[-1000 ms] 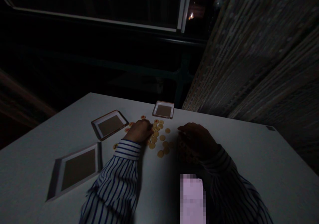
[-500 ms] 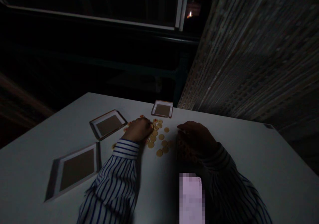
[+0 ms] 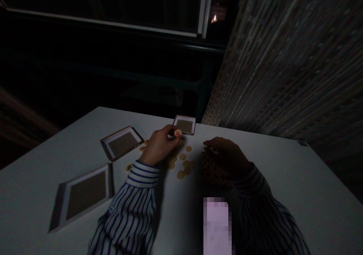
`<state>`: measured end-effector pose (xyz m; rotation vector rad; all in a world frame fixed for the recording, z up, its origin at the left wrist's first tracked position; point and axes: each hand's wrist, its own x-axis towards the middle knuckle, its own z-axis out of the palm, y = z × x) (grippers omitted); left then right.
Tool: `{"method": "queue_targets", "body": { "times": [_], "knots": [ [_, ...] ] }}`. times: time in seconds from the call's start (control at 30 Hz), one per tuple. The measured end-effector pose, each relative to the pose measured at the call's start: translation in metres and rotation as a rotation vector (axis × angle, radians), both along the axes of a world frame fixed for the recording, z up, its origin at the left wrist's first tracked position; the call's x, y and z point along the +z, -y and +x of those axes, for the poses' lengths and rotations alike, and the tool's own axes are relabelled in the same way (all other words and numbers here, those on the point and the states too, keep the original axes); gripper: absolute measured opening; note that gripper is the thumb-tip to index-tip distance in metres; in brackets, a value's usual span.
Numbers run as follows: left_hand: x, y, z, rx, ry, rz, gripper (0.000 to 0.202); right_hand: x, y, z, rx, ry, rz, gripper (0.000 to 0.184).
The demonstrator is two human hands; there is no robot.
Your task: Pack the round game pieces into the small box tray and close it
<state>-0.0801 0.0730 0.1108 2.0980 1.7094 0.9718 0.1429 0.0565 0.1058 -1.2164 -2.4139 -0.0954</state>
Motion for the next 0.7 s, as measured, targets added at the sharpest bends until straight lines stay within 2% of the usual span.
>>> {"method": "queue_targets", "body": {
  "times": [0.43,0.7],
  "knots": [
    [0.020,0.020,0.023,-0.124,0.040,0.146,0.026,0.014,0.007,0.017,0.004,-0.103,0.039,0.019],
    [0.013,0.024,0.040,-0.206,0.063,0.189,0.026,0.012,0.012,0.030,0.019,-0.201,0.017,0.018]
  ]
}}
